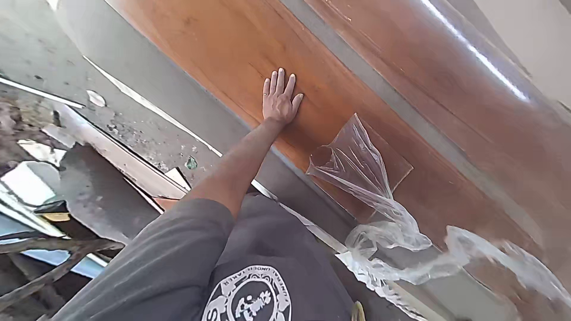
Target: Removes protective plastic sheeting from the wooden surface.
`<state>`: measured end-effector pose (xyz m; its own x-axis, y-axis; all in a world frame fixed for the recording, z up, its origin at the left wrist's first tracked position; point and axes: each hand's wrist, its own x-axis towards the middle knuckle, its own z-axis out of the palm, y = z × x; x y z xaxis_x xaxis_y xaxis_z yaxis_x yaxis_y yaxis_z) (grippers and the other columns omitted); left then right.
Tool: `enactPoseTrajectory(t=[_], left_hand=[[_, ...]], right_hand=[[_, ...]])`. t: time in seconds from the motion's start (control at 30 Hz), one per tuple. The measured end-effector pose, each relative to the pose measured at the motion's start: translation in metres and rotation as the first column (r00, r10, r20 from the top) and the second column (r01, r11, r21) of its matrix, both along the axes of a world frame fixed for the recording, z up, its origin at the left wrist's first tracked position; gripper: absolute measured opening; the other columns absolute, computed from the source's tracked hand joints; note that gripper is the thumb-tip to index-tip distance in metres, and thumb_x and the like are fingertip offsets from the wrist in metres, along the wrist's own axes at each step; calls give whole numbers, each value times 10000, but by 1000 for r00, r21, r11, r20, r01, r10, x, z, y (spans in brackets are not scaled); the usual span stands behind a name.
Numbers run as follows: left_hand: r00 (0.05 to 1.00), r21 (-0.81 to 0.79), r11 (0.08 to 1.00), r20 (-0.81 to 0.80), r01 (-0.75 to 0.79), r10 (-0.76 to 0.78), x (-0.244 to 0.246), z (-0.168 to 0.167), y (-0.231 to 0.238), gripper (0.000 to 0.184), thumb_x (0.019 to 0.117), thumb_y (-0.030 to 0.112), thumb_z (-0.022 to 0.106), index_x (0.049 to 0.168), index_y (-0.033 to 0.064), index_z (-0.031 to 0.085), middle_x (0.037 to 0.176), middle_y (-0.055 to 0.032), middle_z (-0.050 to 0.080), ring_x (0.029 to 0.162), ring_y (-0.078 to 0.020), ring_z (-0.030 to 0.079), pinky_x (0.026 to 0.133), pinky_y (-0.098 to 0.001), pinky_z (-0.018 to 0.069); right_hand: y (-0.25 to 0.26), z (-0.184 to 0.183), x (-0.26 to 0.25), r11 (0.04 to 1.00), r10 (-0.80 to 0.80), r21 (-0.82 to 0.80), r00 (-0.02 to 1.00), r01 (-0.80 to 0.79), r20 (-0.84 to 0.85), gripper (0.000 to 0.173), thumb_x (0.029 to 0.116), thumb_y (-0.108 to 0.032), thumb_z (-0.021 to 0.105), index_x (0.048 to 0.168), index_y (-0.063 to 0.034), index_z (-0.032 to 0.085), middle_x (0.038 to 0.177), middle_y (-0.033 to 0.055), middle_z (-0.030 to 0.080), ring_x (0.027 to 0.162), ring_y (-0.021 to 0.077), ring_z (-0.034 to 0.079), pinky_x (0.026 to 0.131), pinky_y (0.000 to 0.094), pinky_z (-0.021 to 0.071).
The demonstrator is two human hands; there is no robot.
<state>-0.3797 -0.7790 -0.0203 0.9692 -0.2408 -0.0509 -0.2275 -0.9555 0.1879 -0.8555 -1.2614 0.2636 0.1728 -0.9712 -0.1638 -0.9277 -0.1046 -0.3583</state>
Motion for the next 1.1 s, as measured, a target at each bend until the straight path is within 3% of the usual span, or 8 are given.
enactPoseTrajectory(t=[0.1, 0.2, 0.43, 0.57, 0.67, 0.87, 1.03, 1.1], left_hand=[[1000, -9, 1000, -7, -1, 0, 0, 1, 0, 726, 1027, 673, 185, 1632, 289, 301, 1724, -86, 168, 1591, -288, 145, 1281, -539, 91], [1000, -42, 999, -2, 8, -8, 1, 1, 0, 722, 1029, 665, 206, 1628, 277, 312, 1721, -98, 177, 1589, -296, 153, 1278, -542, 91], [986, -161, 986, -151, 41, -66, 7, 12, 9, 742, 1009, 659, 296, 1633, 258, 298, 1732, -110, 106, 1599, -305, 80, 1274, -550, 31], [968, -688, 726, -188, -8, -167, 12, 20, 45, 464, 1060, 377, 474, 1378, 87, 649, 1616, -100, 426, 1567, -258, 244, 1297, -497, 92], [975, -806, 591, -159, -38, -154, -3, 33, 63, 414, 1073, 234, 461, 1400, 28, 609, 1555, -106, 506, 1520, -224, 360, 1276, -407, 256], [957, -320, 920, -105, 225, -271, -71, 16, 34, 601, 1068, 492, 377, 1578, 176, 420, 1700, -122, 241, 1590, -288, 153, 1287, -514, 80], [967, -224, 944, -26, 242, -254, -81, 1, 27, 641, 1072, 507, 262, 1618, 179, 334, 1711, -119, 207, 1589, -294, 152, 1283, -540, 82], [968, -225, 945, -23, 237, -248, -77, 0, 28, 640, 1066, 508, 268, 1619, 192, 334, 1712, -113, 208, 1589, -295, 152, 1283, -534, 84]], right_hand=[[11, -29, 30, 920, 310, -124, 885, -371, -347, 407, 1005, -220, 579, 1228, 115, 641, 1256, 354, 625, 1193, 470, 612, 1068, 623, 449], [47, -36, 84, 919, 275, -159, 876, -360, -395, 404, 918, -318, 737, 1050, 63, 723, 1151, 333, 665, 1131, 492, 625, 1027, 669, 444], [95, -68, 140, 940, 306, 35, 790, -340, -531, 437, 972, -233, 657, 1268, 89, 634, 1253, 334, 642, 1209, 462, 619, 1040, 626, 476], [201, -87, 173, 873, 450, 25, 784, -488, -428, 392, 1039, -173, 499, 1333, 56, 621, 1347, 312, 605, 1303, 445, 564, 1114, 594, 426], [286, -146, 195, 637, 740, -49, 628, -769, -241, 313, 1033, -130, 517, 1204, 50, 709, 1248, 260, 688, 1214, 408, 647, 1062, 540, 505], [377, -223, 215, 427, 861, -70, 429, -901, -274, 480, 1010, -406, 571, 1361, -94, 668, 1357, 212, 635, 1267, 408, 598, 992, 571, 512], [365, -217, 227, 346, 897, -20, 337, -938, -285, 418, 963, -411, 656, 975, -2, 741, 983, 196, 718, 973, 376, 710, 808, 488, 602], [360, -204, 250, 328, 920, 223, 256, -918, -298, 401, 993, -397, 613, 1004, -19, 746, 1037, 181, 729, 1053, 361, 698, 878, 492, 583]])
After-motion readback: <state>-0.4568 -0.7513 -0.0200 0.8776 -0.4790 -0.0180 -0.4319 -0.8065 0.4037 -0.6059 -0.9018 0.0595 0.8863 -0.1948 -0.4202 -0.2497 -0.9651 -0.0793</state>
